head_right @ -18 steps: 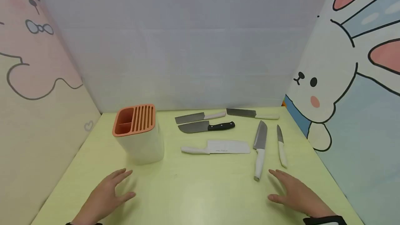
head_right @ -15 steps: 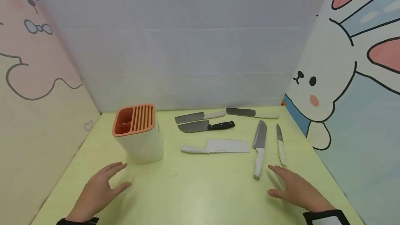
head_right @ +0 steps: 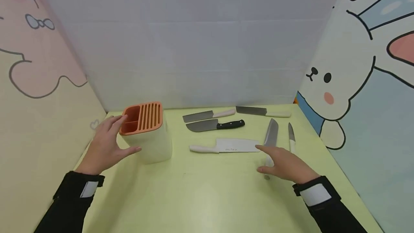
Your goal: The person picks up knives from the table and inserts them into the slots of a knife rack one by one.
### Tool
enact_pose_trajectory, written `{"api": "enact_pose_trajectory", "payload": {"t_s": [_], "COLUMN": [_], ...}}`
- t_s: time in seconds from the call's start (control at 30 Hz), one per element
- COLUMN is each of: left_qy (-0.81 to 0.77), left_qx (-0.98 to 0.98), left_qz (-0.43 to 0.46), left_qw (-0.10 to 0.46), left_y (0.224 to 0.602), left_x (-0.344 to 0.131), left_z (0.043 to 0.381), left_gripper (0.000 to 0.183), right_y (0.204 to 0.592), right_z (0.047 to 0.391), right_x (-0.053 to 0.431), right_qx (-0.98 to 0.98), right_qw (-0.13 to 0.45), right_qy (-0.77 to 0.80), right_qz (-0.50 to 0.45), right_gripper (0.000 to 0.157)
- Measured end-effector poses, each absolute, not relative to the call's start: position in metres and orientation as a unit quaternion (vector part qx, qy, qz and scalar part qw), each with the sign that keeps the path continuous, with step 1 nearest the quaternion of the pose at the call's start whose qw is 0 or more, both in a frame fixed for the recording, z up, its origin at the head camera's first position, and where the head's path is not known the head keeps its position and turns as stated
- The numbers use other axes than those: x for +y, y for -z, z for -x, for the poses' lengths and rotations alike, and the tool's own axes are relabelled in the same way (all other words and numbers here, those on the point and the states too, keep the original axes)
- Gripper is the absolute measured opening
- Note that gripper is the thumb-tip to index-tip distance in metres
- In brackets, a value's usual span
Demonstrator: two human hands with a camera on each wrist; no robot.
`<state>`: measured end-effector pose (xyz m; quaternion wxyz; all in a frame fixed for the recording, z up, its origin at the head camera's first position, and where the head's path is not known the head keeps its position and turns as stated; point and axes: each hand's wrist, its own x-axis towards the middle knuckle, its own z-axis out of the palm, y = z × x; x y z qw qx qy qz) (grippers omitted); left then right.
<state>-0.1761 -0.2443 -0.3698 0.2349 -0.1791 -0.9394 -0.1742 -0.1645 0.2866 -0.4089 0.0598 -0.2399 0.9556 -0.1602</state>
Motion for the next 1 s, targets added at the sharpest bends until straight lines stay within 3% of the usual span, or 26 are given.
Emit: {"api": "enact_pose_trajectory", "payload": {"t_s": [0.33, 0.7, 1.0], "left_qy": [0.146, 0.106, 0.116], "left_qx": [-0.965, -0.948, -0.951], "left_qz": [0.155, 0.191, 0.173], "left_qw": [0.155, 0.231, 0.229], "left_y": [0.381, 0.389, 0.387], "left_x": [-0.242, -0.238, -0.234], "left_z": [0.200, 0.207, 0.215], "left_gripper": [0.113, 0.098, 0.098], "right_y": [0.405, 0.421, 0.438], "right_z": [0.208, 0.241, 0.259], "right_x": [0.241, 0.204, 0.174], "right_qx": [0.944, 0.939, 0.942], "right_qw": [0.070, 0.094, 0.079], "right_qy": [0.132, 0.108, 0.078], "right_qz": [0.296, 0.314, 0.316], "right_gripper": [0.073, 0.074, 0.070]}}
